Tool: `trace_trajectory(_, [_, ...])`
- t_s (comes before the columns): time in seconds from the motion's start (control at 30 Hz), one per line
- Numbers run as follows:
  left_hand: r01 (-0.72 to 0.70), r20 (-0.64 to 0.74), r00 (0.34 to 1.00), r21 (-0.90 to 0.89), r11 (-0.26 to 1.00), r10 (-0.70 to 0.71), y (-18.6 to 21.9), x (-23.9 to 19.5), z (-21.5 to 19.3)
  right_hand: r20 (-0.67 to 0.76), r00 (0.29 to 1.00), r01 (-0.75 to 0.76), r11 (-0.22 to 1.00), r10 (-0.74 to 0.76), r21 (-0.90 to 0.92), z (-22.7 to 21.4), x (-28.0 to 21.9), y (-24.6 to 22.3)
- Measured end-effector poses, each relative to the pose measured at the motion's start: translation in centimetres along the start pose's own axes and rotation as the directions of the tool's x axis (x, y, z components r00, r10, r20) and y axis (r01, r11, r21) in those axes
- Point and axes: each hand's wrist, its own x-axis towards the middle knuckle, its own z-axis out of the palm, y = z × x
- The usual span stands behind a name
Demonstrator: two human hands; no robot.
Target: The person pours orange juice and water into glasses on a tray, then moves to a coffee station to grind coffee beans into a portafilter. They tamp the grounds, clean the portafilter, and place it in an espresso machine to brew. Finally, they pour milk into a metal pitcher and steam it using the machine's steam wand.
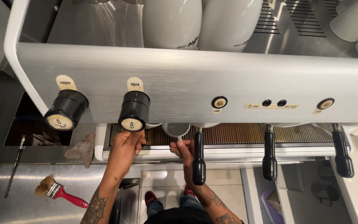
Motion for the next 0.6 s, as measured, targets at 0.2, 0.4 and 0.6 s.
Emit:
trace_trajectory(0.2, [0.109,-0.13,0.989,0.275,0.955,-0.075,0.9,0.5,1.6,0.007,0.999,-0.045,0.999,0.045,0.024,-1.4,0.5,-0.5])
trace_trajectory(0.4, [0.011,-0.147,0.987,0.477,0.879,0.068,1.2,0.6,2.3,0.022,0.995,-0.099,0.992,0.097,0.073,-1.8,0.9,-0.7])
trace_trajectory(0.6, [-0.002,-0.12,0.989,0.578,0.816,0.088,1.5,0.7,2.2,0.043,0.995,-0.087,0.996,0.088,-0.024,-1.9,1.0,-1.2])
